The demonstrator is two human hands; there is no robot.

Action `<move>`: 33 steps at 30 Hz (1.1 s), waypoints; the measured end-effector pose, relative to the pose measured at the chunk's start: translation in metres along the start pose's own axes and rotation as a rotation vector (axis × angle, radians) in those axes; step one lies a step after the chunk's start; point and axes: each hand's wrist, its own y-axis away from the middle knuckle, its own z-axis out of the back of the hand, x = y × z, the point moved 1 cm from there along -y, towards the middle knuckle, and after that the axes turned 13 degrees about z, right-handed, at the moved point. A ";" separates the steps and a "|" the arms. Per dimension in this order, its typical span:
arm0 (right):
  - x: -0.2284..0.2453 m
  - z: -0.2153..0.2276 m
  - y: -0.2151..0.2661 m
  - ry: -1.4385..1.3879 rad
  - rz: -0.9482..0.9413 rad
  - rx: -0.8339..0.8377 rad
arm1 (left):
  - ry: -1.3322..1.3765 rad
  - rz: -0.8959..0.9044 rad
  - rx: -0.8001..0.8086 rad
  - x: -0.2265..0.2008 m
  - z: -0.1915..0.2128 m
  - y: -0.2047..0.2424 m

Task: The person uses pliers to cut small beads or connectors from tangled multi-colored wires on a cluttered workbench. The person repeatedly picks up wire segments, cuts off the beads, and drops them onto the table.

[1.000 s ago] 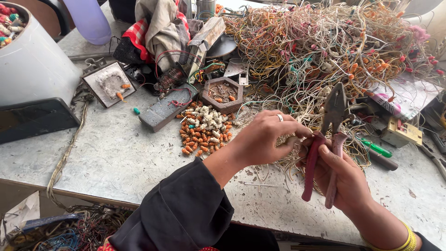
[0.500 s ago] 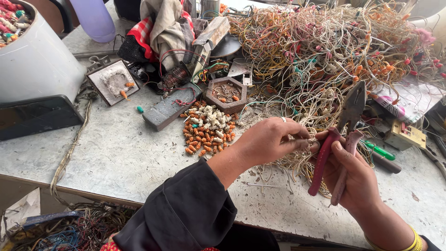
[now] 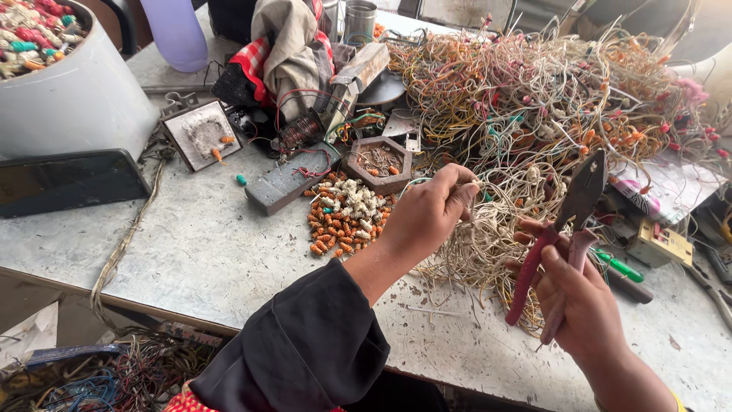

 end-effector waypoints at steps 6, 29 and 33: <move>-0.022 0.014 0.007 0.383 0.122 0.136 | 0.031 -0.048 -0.184 0.000 0.006 -0.001; -0.046 0.020 0.007 0.653 0.023 0.167 | 0.295 -0.368 -0.296 -0.039 0.008 0.010; -0.042 0.014 0.008 0.687 0.064 0.195 | 0.239 -0.391 -0.275 -0.044 0.010 0.014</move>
